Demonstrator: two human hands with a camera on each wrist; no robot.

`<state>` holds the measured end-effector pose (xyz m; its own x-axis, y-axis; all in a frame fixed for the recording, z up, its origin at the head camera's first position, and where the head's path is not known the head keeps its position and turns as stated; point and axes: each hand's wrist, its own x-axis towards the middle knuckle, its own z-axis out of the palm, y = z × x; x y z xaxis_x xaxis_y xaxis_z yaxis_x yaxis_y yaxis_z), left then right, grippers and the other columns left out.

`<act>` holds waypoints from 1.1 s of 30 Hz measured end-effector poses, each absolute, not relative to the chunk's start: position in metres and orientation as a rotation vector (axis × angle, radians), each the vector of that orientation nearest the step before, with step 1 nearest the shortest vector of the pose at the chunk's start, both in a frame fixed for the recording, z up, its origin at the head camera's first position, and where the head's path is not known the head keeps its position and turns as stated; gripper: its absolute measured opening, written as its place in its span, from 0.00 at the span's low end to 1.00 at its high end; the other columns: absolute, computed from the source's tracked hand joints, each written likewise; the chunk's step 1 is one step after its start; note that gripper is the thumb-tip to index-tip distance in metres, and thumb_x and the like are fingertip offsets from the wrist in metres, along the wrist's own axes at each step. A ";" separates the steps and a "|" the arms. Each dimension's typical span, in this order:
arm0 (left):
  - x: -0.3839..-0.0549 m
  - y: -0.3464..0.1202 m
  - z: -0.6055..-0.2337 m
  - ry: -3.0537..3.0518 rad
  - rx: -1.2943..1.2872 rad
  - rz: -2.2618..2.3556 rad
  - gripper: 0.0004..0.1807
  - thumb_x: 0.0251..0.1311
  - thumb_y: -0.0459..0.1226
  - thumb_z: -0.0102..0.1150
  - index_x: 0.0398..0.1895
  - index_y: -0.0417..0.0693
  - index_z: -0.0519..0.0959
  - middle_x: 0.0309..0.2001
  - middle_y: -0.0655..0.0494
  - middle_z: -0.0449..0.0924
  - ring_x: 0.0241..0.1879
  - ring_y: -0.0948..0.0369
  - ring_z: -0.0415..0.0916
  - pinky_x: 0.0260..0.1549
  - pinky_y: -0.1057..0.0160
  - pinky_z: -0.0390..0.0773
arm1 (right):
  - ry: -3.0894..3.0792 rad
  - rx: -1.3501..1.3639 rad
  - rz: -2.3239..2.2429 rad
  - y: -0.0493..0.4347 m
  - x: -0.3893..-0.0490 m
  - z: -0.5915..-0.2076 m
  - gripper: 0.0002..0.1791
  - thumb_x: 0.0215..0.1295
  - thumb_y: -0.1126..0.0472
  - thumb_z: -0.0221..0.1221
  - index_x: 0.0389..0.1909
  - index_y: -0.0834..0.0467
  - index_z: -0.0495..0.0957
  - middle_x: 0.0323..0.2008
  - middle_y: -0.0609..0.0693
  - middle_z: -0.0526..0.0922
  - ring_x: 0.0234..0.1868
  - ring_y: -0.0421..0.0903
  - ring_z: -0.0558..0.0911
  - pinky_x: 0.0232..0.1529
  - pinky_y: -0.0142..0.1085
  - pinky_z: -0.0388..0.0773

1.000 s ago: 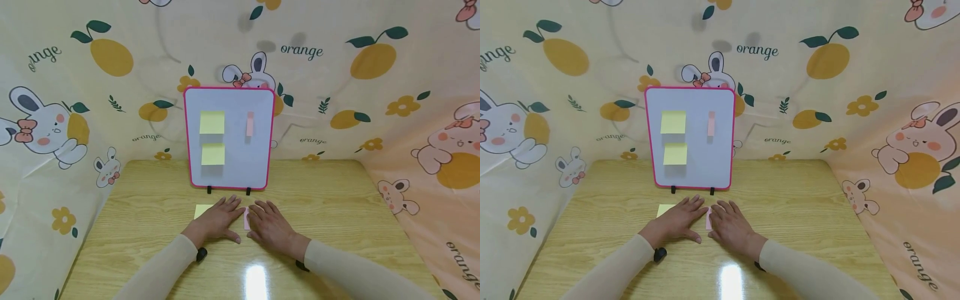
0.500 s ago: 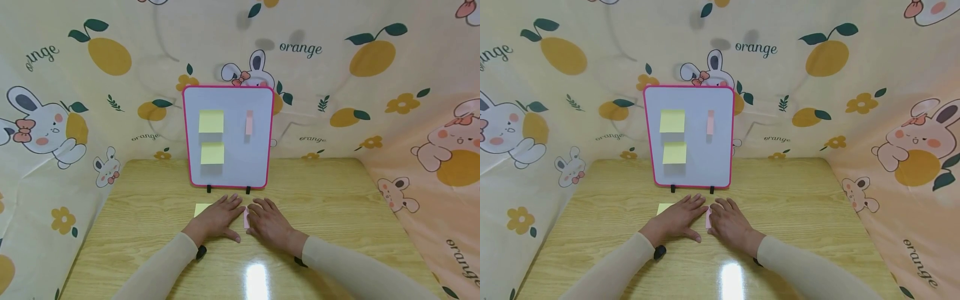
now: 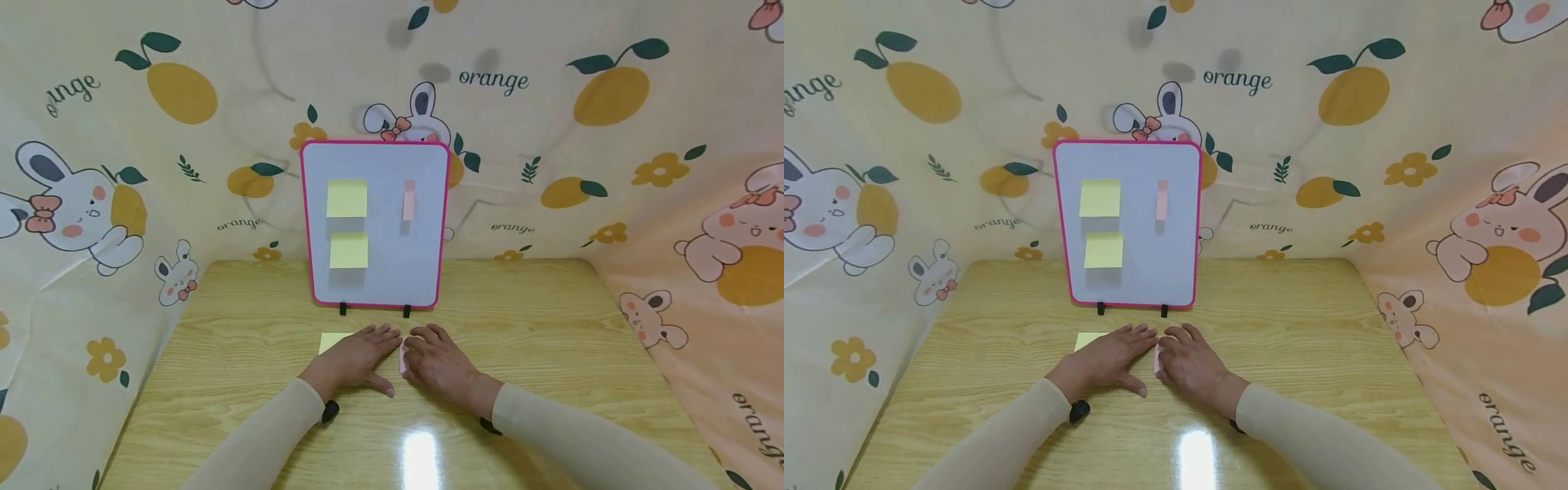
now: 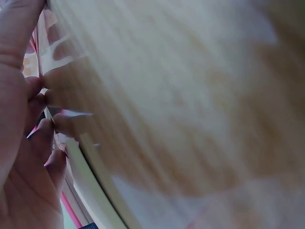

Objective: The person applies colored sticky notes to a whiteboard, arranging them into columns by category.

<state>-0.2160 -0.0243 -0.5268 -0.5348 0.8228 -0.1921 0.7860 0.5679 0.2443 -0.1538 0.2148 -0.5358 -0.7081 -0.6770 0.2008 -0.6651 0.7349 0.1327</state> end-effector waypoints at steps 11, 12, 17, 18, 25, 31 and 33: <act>-0.216 -0.023 -0.530 2.516 1.314 0.211 0.62 0.54 0.74 0.62 0.85 0.49 0.57 0.84 0.55 0.55 0.85 0.56 0.45 0.85 0.54 0.48 | -2.581 1.171 -0.365 0.214 -0.156 -0.528 0.17 0.78 0.51 0.59 0.58 0.54 0.85 0.55 0.45 0.86 0.66 0.49 0.76 0.73 0.58 0.71; -0.216 -0.023 -0.530 2.516 1.312 0.208 0.62 0.54 0.74 0.62 0.85 0.50 0.56 0.84 0.55 0.55 0.85 0.56 0.45 0.85 0.54 0.48 | -2.575 1.178 -0.370 0.214 -0.156 -0.528 0.16 0.77 0.53 0.59 0.58 0.54 0.85 0.55 0.45 0.87 0.66 0.48 0.77 0.72 0.58 0.71; -0.215 -0.023 -0.528 2.511 1.293 0.217 0.62 0.54 0.73 0.63 0.85 0.51 0.57 0.85 0.56 0.54 0.85 0.56 0.45 0.85 0.55 0.47 | -2.547 1.174 -0.335 0.214 -0.157 -0.529 0.12 0.72 0.59 0.65 0.54 0.54 0.86 0.52 0.45 0.87 0.63 0.48 0.78 0.71 0.55 0.74; -0.215 -0.023 -0.528 2.511 1.291 0.220 0.62 0.54 0.73 0.63 0.85 0.51 0.57 0.85 0.56 0.54 0.85 0.56 0.45 0.85 0.55 0.47 | -2.548 1.164 -0.318 0.213 -0.157 -0.529 0.12 0.70 0.60 0.67 0.53 0.54 0.86 0.51 0.45 0.87 0.62 0.48 0.78 0.70 0.54 0.74; -0.216 -0.024 -0.529 2.514 1.285 0.236 0.62 0.53 0.73 0.64 0.85 0.50 0.57 0.84 0.55 0.55 0.85 0.56 0.45 0.85 0.55 0.48 | -2.564 1.107 -0.246 0.213 -0.158 -0.529 0.13 0.65 0.62 0.72 0.50 0.55 0.86 0.49 0.47 0.86 0.59 0.48 0.78 0.67 0.49 0.76; -0.215 -0.024 -0.527 2.508 1.275 0.254 0.62 0.54 0.72 0.66 0.85 0.49 0.58 0.84 0.54 0.55 0.85 0.55 0.45 0.85 0.54 0.47 | -2.574 1.106 -0.203 0.210 -0.161 -0.531 0.10 0.67 0.61 0.71 0.48 0.56 0.86 0.49 0.48 0.87 0.59 0.49 0.79 0.66 0.48 0.76; -0.214 -0.024 -0.526 2.508 1.279 0.253 0.62 0.54 0.72 0.66 0.85 0.49 0.58 0.84 0.54 0.55 0.85 0.55 0.45 0.85 0.54 0.47 | -2.575 1.104 -0.174 0.210 -0.163 -0.532 0.09 0.68 0.60 0.69 0.47 0.56 0.85 0.48 0.48 0.86 0.59 0.49 0.79 0.66 0.48 0.75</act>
